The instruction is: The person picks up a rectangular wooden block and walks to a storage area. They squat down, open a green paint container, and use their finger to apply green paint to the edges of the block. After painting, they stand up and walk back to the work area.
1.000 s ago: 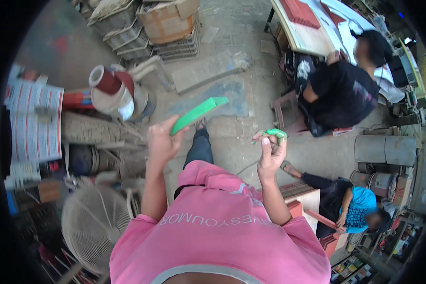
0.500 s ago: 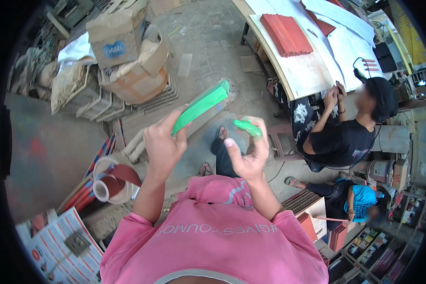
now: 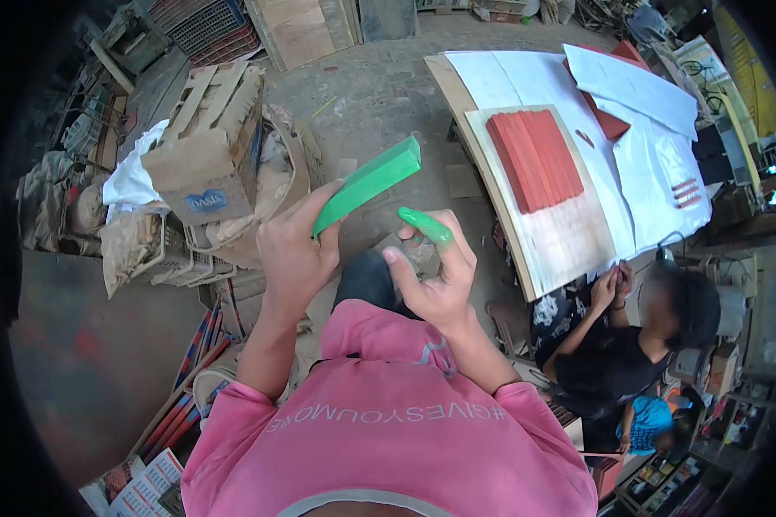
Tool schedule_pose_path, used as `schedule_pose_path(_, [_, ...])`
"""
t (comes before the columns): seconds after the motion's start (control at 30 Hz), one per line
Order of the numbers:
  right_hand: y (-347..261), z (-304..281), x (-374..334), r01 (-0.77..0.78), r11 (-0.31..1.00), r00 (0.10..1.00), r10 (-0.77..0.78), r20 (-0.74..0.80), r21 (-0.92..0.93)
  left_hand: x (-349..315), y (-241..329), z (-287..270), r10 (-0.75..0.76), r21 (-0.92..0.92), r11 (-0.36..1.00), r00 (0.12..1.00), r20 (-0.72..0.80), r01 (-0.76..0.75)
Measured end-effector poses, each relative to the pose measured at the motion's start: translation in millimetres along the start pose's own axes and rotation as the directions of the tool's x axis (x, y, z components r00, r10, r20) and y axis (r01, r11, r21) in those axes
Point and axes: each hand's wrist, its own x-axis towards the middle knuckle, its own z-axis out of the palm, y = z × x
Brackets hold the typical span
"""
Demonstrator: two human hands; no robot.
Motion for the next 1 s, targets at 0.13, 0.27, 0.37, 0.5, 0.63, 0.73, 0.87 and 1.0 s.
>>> schedule_pose_path(0.13, [46, 20, 63, -0.008, 1.000, 0.999, 0.008, 0.039, 0.009, 70, -31, 22, -0.014, 0.000, 1.000, 1.000, -0.020, 0.014])
schedule_pose_path(0.27, [111, 45, 130, 0.007, 0.998, 1.000, -0.008, 0.022, 0.059, 142, -83, 61, -0.017, 0.024, 1.000, 0.999, -0.031, 0.018])
schedule_pose_path(0.37, [177, 68, 188, 0.012, 0.999, 1.000, -0.012, -0.019, 0.046, 209, -134, 95, -0.032, 0.018, 0.999, 0.998, -0.051, 0.033])
schedule_pose_path(0.5, [281, 116, 284, 0.058, 0.997, 0.996, -0.055, -0.067, 0.052, 305, -209, 137, -0.073, 0.015, 0.997, 0.996, -0.053, 0.074])
schedule_pose_path(0.63, [362, 173, 387, 0.201, 0.975, 0.976, -0.207, -0.062, -0.096, 410, -279, 158, -0.167, -0.013, 0.986, 0.984, -0.066, 0.166])
schedule_pose_path(0.73, [397, 209, 458, 0.237, 0.940, 0.970, -0.244, 0.004, -0.247, 476, -323, 167, -0.146, 0.058, 0.986, 0.976, -0.161, 0.157])
schedule_pose_path(0.87, [453, 260, 535, 0.259, 0.909, 0.965, -0.254, 0.058, -0.328, 549, -373, 167, -0.239, 0.145, 0.955, 0.960, -0.147, 0.259])
schedule_pose_path(1.0, [509, 311, 609, 0.314, 0.899, 0.949, -0.291, 0.118, -0.305, 616, -425, 173, -0.205, 0.189, 0.948, 0.945, -0.256, 0.257])
